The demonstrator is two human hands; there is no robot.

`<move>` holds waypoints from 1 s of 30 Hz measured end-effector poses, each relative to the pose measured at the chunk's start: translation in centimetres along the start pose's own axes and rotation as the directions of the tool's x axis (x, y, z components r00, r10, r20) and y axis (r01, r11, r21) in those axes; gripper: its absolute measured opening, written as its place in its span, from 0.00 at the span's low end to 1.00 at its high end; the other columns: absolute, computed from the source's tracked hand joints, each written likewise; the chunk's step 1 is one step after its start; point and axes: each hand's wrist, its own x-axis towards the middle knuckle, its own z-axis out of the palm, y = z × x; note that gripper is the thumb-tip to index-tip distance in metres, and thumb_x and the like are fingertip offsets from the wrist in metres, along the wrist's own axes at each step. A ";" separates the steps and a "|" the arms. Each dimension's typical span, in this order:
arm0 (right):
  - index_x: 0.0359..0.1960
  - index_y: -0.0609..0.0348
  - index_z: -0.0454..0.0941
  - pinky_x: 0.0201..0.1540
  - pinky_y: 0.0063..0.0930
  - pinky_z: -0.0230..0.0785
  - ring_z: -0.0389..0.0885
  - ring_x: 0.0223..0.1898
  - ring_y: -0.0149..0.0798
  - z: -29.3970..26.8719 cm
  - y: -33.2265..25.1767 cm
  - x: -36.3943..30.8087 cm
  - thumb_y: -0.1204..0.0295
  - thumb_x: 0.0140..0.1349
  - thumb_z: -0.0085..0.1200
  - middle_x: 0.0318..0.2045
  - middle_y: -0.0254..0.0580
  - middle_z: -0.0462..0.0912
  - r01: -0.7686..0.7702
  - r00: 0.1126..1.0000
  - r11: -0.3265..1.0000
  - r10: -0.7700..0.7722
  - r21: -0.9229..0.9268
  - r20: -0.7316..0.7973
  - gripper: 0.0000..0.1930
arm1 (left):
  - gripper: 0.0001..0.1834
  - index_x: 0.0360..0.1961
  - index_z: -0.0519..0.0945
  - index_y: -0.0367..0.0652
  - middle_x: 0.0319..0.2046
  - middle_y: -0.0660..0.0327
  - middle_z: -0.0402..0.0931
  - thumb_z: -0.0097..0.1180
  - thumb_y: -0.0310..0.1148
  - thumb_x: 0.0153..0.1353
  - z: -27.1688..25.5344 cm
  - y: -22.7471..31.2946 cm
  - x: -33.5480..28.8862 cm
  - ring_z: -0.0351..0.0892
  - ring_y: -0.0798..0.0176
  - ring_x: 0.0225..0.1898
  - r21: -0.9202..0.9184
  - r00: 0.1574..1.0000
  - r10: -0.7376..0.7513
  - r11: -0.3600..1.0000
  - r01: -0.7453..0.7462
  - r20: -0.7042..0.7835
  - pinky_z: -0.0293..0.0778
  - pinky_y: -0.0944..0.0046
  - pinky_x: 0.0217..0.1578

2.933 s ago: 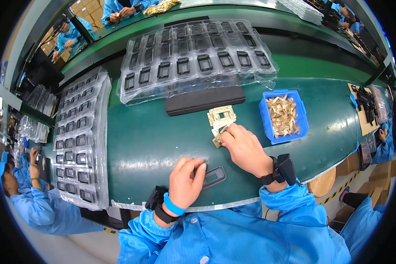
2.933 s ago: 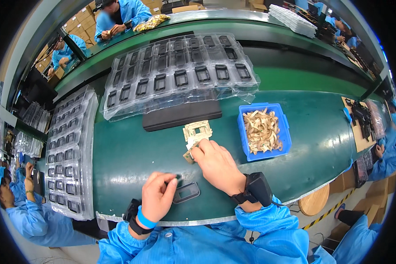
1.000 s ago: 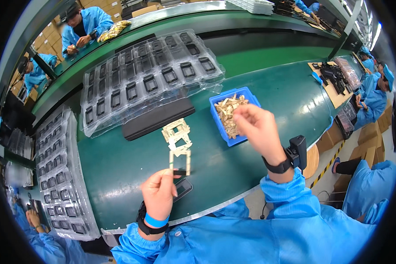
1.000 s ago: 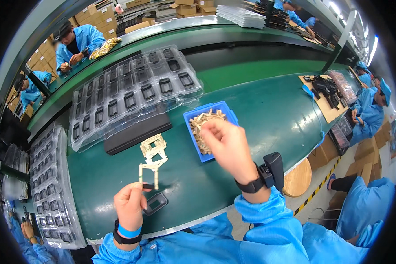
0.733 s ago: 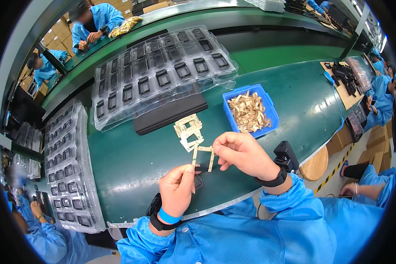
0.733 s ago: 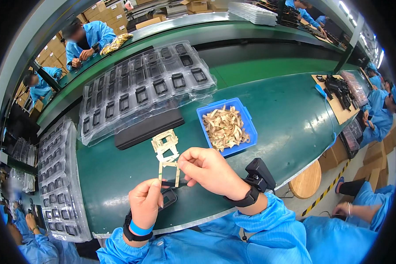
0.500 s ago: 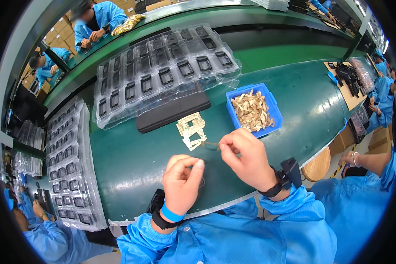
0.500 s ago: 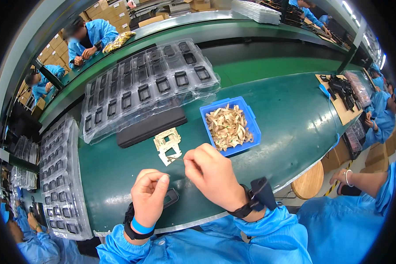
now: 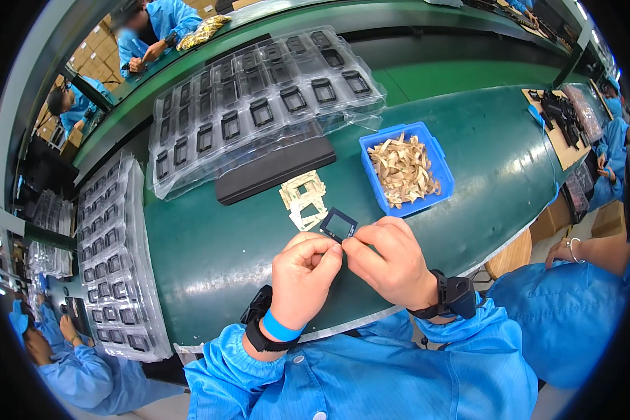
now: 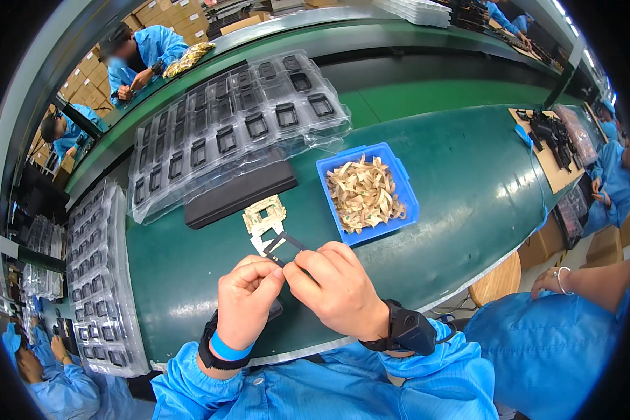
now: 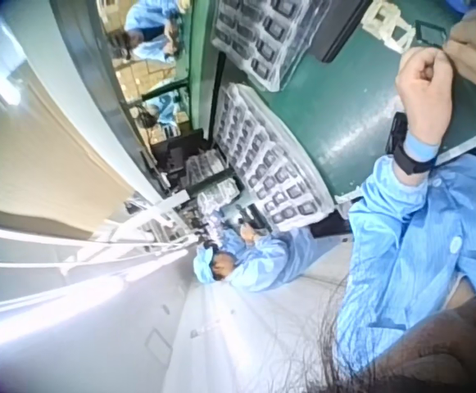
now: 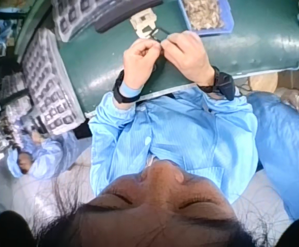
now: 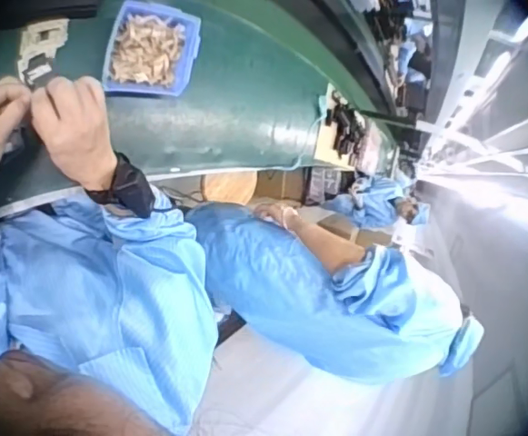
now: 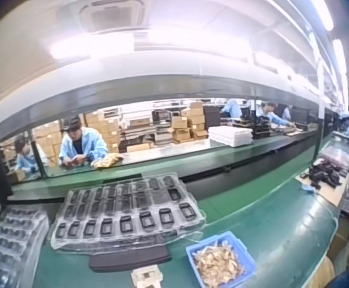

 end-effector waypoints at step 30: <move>0.32 0.67 0.80 0.34 0.22 0.71 0.78 0.29 0.29 -7.4 4.2 -3.0 0.81 0.58 0.58 0.30 0.40 0.79 -0.615 0.607 0.690 0.723 0.382 -0.330 0.02 | 0.05 0.33 0.83 0.37 0.24 0.69 0.75 0.61 0.28 0.62 5.7 -0.1 5.8 0.68 0.78 0.23 0.028 0.981 -0.101 0.995 0.097 0.163 0.62 0.76 0.24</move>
